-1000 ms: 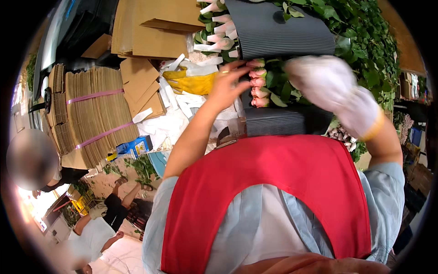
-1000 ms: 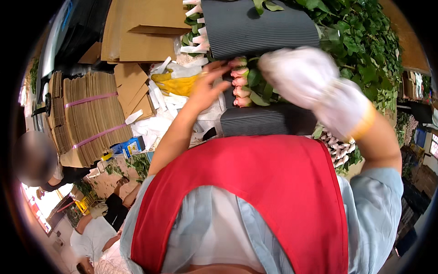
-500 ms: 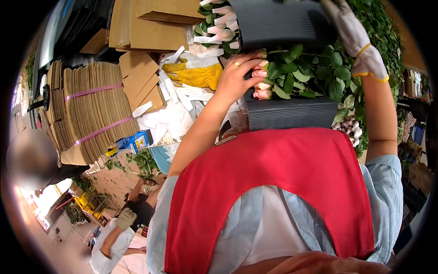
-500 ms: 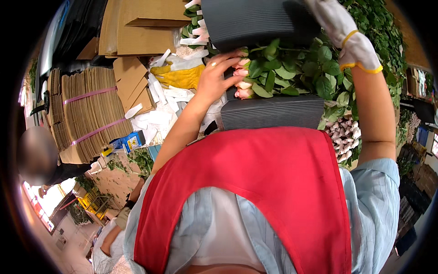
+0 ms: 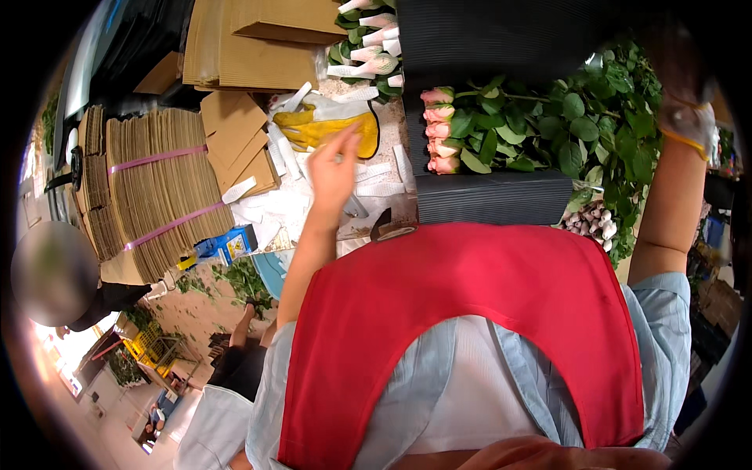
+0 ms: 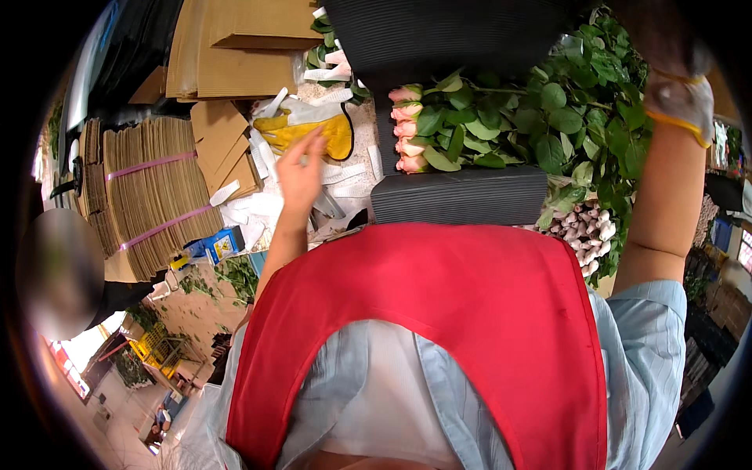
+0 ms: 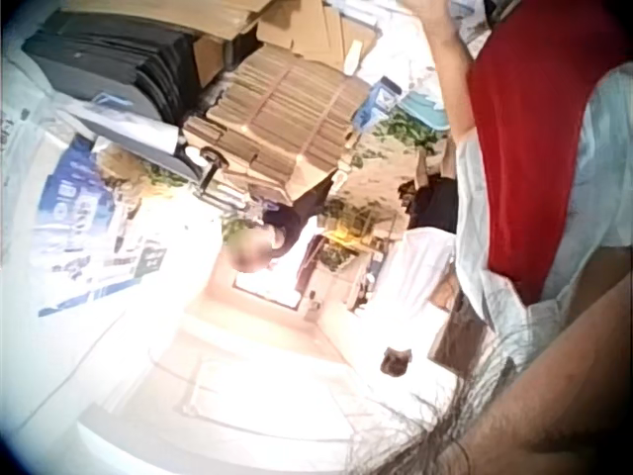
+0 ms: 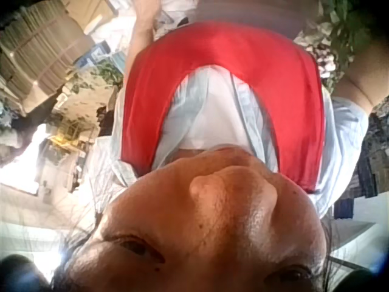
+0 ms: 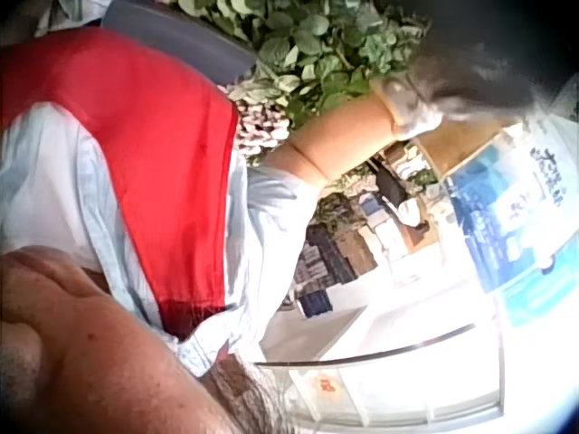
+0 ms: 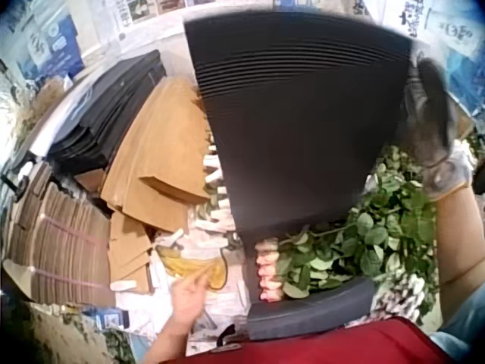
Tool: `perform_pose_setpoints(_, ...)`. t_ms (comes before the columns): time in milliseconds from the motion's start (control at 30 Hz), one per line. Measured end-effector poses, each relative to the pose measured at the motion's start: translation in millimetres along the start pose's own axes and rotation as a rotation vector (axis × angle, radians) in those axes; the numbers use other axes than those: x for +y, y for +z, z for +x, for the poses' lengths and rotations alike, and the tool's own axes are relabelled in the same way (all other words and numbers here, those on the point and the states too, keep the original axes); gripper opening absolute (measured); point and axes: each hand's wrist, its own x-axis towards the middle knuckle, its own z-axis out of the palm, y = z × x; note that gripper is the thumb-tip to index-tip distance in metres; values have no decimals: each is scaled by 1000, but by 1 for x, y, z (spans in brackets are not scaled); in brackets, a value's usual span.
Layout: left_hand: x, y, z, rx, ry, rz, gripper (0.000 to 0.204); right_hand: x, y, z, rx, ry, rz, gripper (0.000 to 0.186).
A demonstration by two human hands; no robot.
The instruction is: The person arranges pink roses with green leaves into a black plastic tray, placing them one by one and adjusting their positions. The person then covers the tray with a clear plastic sheet and secures it with a rubber band.
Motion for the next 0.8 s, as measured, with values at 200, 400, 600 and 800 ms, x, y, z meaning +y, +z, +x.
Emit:
perform_pose_setpoints(200,65,-6,13,-476,137,92,47,61,16,-43,-1151,103,-1802,19)
perform_pose_setpoints(400,41,-9,-24,-618,234,188,48,175,25,-81,-1306,-37,-1356,76)
perform_pose_setpoints(600,25,24,-33,-602,-153,-51,39,181,23,-82,-1223,-238,-1329,67)
perform_pose_setpoints(800,8,44,-63,-376,-162,-269,26,74,40,-67,-863,-143,-779,28)
